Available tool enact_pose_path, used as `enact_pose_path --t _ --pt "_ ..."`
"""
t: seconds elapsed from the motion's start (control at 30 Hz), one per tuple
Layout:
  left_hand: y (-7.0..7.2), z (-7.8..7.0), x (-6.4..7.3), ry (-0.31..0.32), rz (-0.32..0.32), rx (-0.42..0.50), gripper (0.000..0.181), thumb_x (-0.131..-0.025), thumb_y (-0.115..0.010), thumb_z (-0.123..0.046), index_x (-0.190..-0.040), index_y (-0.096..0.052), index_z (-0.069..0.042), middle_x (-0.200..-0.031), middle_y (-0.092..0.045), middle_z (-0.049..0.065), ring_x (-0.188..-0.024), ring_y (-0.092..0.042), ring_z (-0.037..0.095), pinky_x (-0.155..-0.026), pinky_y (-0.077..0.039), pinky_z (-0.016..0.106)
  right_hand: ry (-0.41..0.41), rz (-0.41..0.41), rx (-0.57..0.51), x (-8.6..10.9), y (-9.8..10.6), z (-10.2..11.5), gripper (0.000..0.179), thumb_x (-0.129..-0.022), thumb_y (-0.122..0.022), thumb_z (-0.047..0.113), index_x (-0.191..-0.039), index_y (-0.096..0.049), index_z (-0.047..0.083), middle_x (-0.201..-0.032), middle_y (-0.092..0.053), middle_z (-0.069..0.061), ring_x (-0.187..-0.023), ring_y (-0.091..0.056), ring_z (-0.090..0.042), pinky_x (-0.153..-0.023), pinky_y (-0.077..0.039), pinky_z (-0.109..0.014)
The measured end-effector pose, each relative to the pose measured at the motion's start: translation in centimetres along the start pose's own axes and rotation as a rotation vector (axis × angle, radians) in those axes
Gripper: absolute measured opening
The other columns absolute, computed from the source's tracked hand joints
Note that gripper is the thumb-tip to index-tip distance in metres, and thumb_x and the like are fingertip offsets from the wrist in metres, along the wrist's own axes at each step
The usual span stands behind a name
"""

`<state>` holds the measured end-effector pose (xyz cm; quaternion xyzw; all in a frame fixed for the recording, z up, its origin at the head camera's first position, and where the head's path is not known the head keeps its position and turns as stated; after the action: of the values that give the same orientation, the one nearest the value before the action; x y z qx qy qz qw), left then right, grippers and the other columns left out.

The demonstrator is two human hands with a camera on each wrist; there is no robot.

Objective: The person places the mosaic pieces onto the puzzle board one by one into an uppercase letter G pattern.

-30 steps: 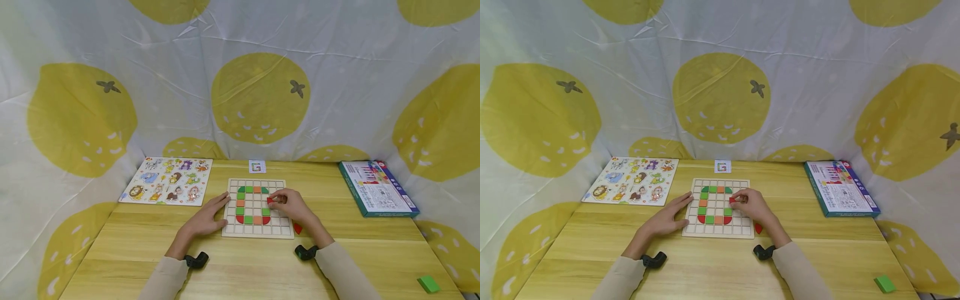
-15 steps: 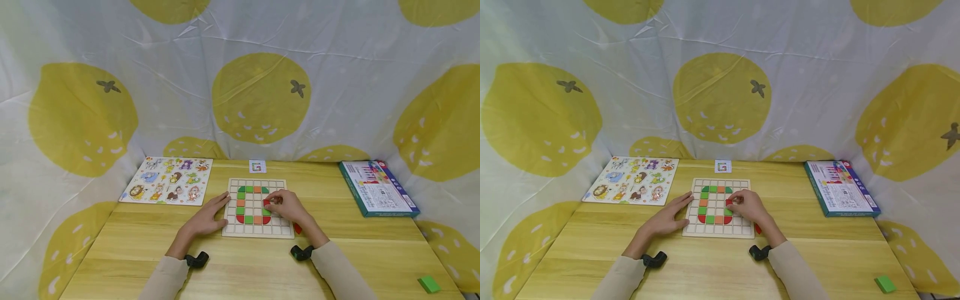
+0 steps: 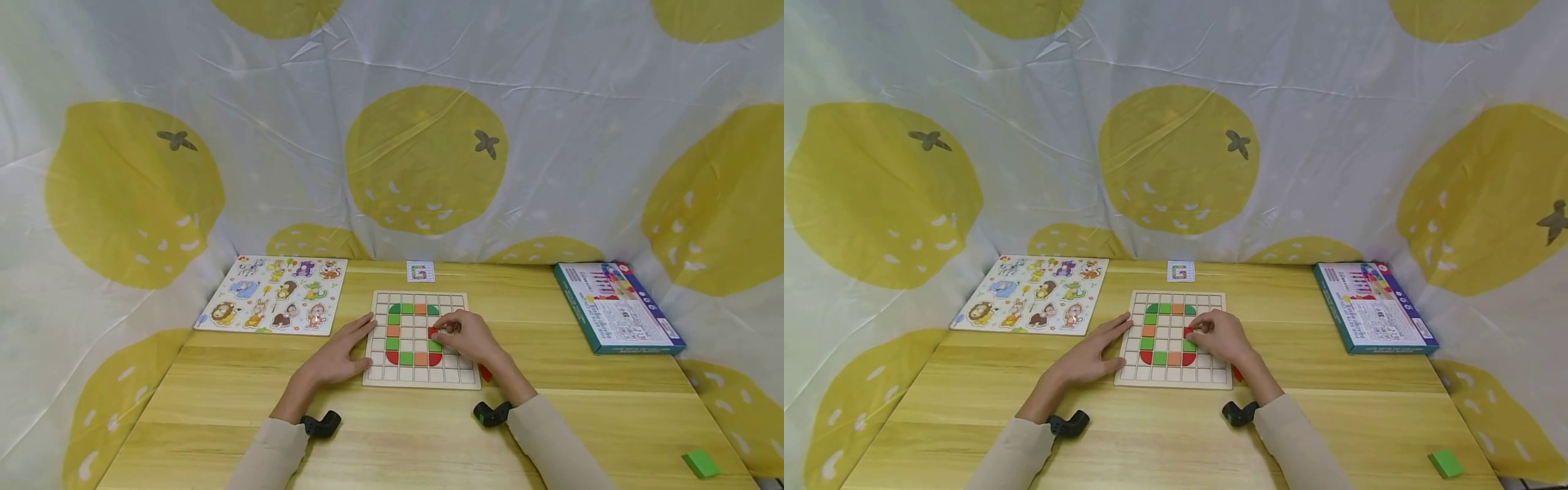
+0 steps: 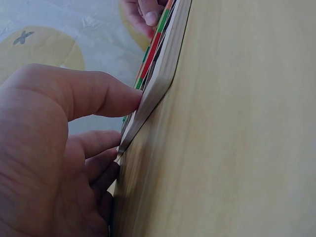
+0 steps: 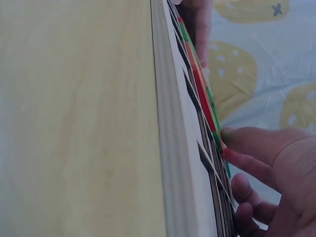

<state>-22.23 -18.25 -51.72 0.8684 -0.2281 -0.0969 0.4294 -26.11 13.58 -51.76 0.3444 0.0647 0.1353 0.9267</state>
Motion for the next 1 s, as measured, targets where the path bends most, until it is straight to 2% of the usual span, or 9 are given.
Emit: enact_pose_path --t 0.23,0.4,0.57,1.0 --pt "0.0 0.0 0.0 -0.001 0.003 -0.001 0.079 -0.092 -0.065 -0.027 -0.163 -0.033 -0.014 -0.174 -0.019 0.0 -0.16 -0.019 0.03 -0.125 -0.026 0.056 -0.008 0.0 -0.011 0.0 0.1 -0.1 0.014 -0.089 -0.081 0.028 -0.1 -0.08 0.019 -0.083 -0.062 0.002 -0.078 -0.053 -0.016 -0.07 -0.043 -0.029" --pt "0.0 0.0 0.0 -0.002 0.006 -0.002 0.079 -0.092 -0.064 -0.028 -0.163 -0.033 -0.014 -0.174 -0.019 0.0 -0.16 -0.019 0.031 -0.125 -0.026 0.056 0.001 0.021 -0.084 0.2 0.7 -0.3 0.017 -0.09 -0.08 0.025 -0.104 -0.079 0.015 -0.087 -0.063 -0.001 -0.076 -0.053 -0.017 -0.067 -0.044 -0.026" --pt "0.0 0.0 0.0 0.0 0.006 -0.005 0.079 -0.092 -0.064 -0.028 -0.163 -0.033 -0.013 -0.174 -0.019 0.001 -0.16 -0.019 0.031 -0.126 -0.026 0.056 -0.025 0.024 -0.145 0.7 1.4 -1.0 0.02 -0.09 -0.08 0.028 -0.107 -0.078 0.018 -0.091 -0.063 -0.002 -0.078 -0.051 -0.019 -0.067 -0.042 -0.026" --pt "-0.1 0.1 0.1 0.0 0.004 -0.013 0.079 -0.092 -0.064 -0.028 -0.163 -0.032 -0.014 -0.174 -0.019 0.0 -0.16 -0.019 0.031 -0.126 -0.025 0.055 0.0 -0.017 -0.096 2.8 3.5 -2.5 0.019 -0.091 -0.079 0.026 -0.107 -0.078 0.015 -0.089 -0.061 -0.002 -0.08 -0.052 -0.018 -0.068 -0.043 -0.024"
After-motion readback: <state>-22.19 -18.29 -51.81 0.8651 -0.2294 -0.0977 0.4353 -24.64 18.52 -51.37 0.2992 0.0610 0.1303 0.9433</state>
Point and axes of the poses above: each hand's wrist, its own x-axis away from the middle knuckle, its own y-axis out of the back of the hand, z = x × y, the point moved 1 cm from there along -x, towards the middle knuckle
